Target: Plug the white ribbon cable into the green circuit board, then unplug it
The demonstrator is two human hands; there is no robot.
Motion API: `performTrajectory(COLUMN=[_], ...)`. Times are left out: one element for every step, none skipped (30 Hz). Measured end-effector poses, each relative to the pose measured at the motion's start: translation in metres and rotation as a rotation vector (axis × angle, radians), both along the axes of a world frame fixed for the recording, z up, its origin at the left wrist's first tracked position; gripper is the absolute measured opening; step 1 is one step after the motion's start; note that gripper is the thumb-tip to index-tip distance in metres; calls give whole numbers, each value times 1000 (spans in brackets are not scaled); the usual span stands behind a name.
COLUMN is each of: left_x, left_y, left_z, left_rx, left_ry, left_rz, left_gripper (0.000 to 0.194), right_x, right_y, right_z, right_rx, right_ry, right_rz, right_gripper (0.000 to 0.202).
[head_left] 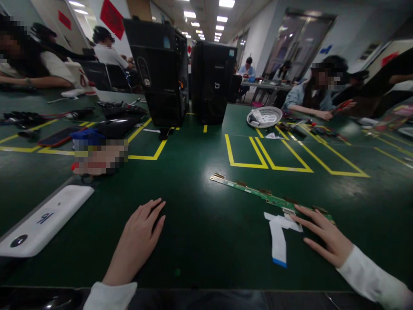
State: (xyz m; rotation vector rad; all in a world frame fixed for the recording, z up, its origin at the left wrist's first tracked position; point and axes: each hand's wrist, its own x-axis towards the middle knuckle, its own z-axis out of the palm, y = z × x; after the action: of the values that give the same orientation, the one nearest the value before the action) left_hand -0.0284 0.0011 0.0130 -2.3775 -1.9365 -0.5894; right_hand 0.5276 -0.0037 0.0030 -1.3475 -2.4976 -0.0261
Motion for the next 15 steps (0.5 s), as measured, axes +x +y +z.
performTrajectory(left_x=[0,-1,-1,-1,-1,0,0,0,0,0,0,0,-1,-1,-1], left_y=[0,0,1,1,0,0,0,0,0,0,0,0,1,1,1], left_z=[-1,-1,-1,-1,-1,-1,0,0,0,-1,-1,-2,-2,-3,-3], left_rx=[2,2,3,4,5,7,7,8,10,11,13,19,26,34,41], left_ry=[0,2,4,6,8,10,12,13,14,15,15,16,17,19,21], left_rz=[-2,-4,-4,-4,-2,0,1,-1,-2,-3,-2,-3,-5,-8,-13], left_gripper=[50,51,51,51,51,51,51,51,51,51,51,51,51,52,52], right_x=[11,22,32,42,53,64,74,85,95,104,113,120,126,131,135], right_y=[-6,-12,-18,-23,-29,-34,-39,-44,-48,-52,-55,-58,-61,-62,-63], right_z=[-1,-2,-3,-3,-4,-5,-6,-8,-10,-13,-17,-20,-24,-27,-30], right_rx=[1,2,4,6,10,12,19,34,58,84,105,115,113,98,83], right_ry=[0,1,4,6,7,2,-7,-15,-20,-18,-14,-8,-3,-2,-4], right_rz=[-28,-57,-86,-116,-146,-171,-194,-216,-234,-251,-275,-314,-370,-433,-501], right_gripper=[57,57,58,58,58,59,59,60,60,60,59,57,54,53,54])
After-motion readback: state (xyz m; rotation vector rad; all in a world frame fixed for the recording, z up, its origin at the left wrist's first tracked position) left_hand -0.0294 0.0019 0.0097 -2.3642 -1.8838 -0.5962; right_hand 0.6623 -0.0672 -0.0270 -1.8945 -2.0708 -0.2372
